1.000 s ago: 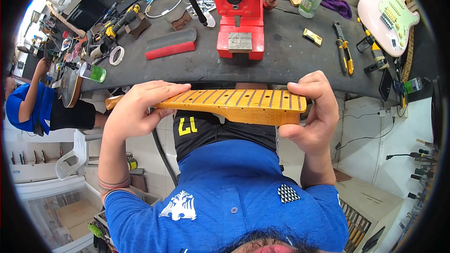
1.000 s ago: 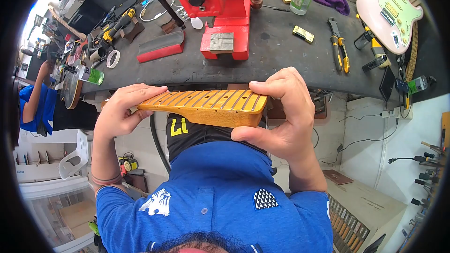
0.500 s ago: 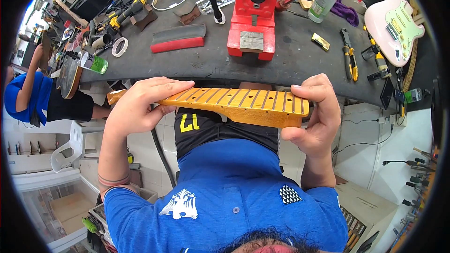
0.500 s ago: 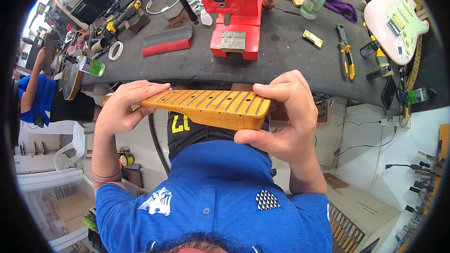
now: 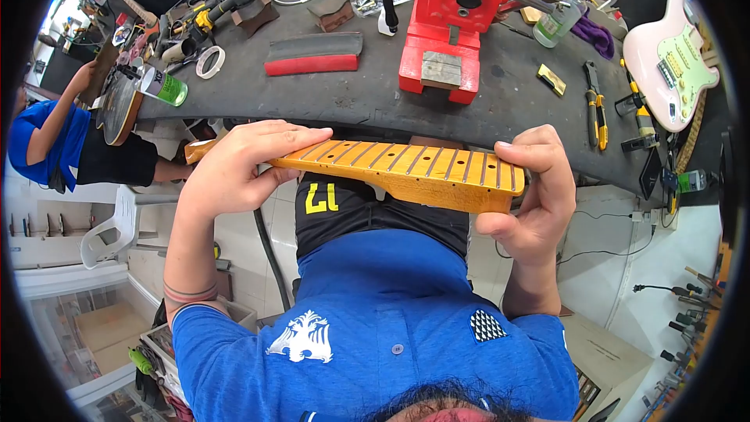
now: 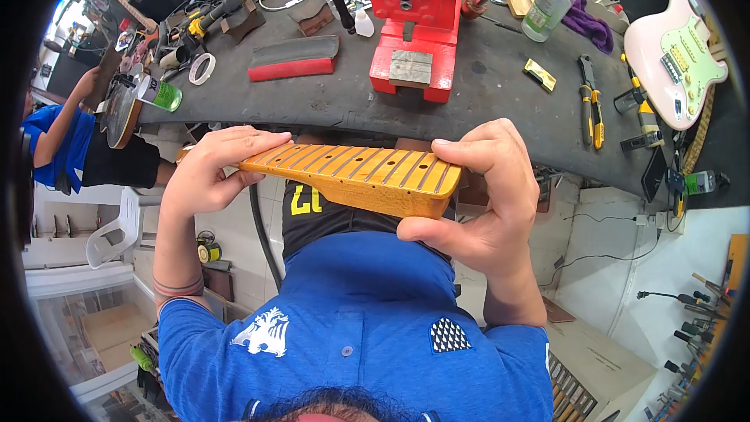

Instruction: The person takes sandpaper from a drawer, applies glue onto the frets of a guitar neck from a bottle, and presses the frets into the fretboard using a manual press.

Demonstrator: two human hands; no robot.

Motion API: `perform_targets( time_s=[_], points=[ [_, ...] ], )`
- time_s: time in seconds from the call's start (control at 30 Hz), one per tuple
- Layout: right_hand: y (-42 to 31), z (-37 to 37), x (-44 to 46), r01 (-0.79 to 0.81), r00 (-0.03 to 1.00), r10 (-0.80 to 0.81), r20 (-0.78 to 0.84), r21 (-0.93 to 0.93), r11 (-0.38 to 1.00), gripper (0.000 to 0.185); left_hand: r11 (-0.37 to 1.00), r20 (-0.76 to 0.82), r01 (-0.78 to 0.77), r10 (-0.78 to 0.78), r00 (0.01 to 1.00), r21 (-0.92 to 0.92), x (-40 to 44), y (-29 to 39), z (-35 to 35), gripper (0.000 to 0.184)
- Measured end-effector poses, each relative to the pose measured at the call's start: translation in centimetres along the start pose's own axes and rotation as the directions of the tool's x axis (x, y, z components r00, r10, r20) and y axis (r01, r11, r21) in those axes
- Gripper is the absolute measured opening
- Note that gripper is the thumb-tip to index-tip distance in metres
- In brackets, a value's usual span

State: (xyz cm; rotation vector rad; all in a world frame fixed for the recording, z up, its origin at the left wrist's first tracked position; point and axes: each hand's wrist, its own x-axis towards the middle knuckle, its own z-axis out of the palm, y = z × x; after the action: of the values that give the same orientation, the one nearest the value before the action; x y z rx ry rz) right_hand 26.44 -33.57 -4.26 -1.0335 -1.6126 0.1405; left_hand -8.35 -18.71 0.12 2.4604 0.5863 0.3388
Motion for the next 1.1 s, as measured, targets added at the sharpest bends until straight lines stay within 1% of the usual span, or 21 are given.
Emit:
perform_targets(
  time_s=[0.07,0.37,0.7,1.1],
  points=[
    [0.01,0.07,-0.01,-0.006,1.000,0.006,0.003,0.002,1.000,0.081,1.000,0.008,0.016,-0.016,1.000,-0.011,0.03,-0.06,-0.06,0.069],
    [0.50,0.07,-0.19,-0.001,1.000,0.001,0.021,0.007,1.000,0.082,0.999,-0.026,-0.014,0.015,1.000,0.035,0.14,-0.48,0.17,0.070],
    [0.85,-0.03,-0.56,-0.036,0.999,0.036,0.020,0.002,0.999,0.082,1.000,0.001,0.002,-0.002,1.000,0.023,0.36,-0.68,0.32,0.070],
    [0.91,-0.24,-0.76,-0.041,0.999,0.041,0.016,-0.019,0.999,0.082,1.000,0.022,0.006,-0.006,1.000,0.010,0.68,-0.61,0.41,0.071]
  ],
)
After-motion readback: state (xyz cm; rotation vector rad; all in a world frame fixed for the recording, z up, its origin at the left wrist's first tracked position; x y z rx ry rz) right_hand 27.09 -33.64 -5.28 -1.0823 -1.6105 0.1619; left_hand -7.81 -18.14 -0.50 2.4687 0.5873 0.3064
